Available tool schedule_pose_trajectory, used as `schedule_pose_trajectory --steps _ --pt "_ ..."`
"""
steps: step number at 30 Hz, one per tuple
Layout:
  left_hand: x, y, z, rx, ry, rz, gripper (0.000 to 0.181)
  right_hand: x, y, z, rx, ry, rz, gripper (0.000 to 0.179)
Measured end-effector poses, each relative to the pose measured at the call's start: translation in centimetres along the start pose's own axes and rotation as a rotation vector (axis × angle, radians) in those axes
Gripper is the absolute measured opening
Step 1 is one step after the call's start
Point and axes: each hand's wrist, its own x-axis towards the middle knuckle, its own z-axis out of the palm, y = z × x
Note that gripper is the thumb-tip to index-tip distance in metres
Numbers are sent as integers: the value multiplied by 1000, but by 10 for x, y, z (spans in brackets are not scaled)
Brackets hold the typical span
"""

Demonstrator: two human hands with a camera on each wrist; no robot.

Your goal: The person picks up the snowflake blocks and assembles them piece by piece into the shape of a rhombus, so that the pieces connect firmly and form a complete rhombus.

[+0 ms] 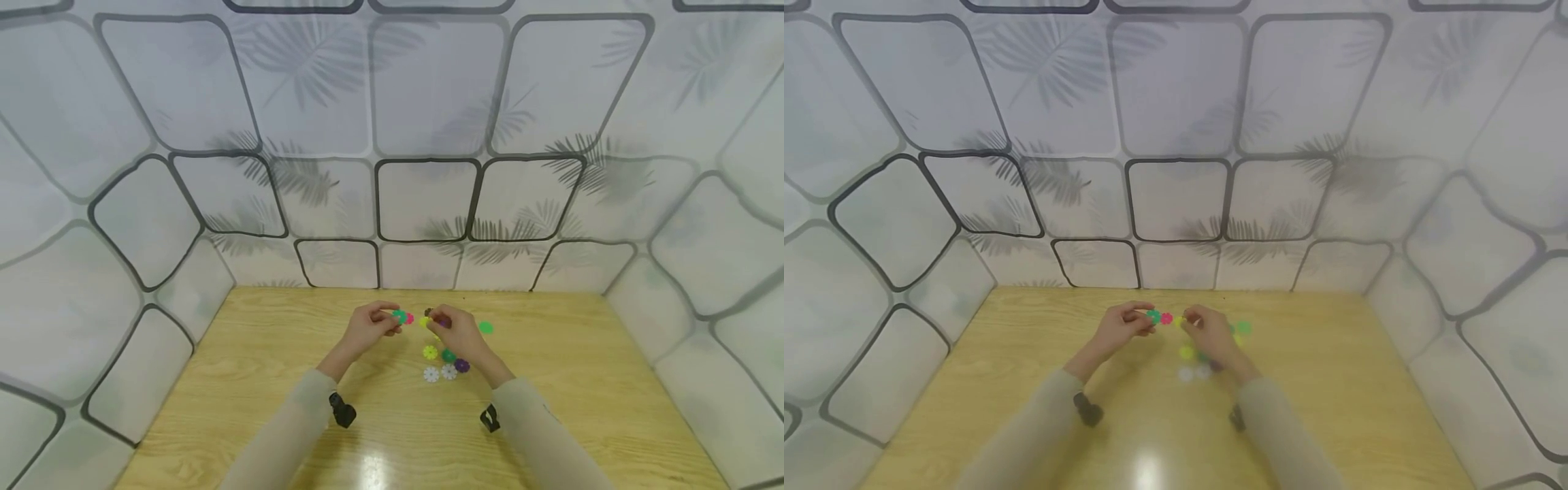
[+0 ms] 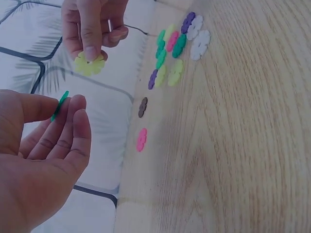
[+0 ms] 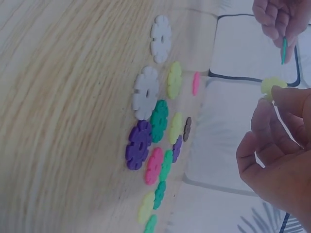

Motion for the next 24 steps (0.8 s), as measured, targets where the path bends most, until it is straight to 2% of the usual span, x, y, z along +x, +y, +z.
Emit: schedule_pose_trajectory --steps 10,24 --pt "-8 8 -3 -9 -17 -16 31 -1 -11 1 -7 10 -43 11" --pt "-12 15 -6 -19 -78 -1 30 -2 -20 -1 14 -14 -82 15"
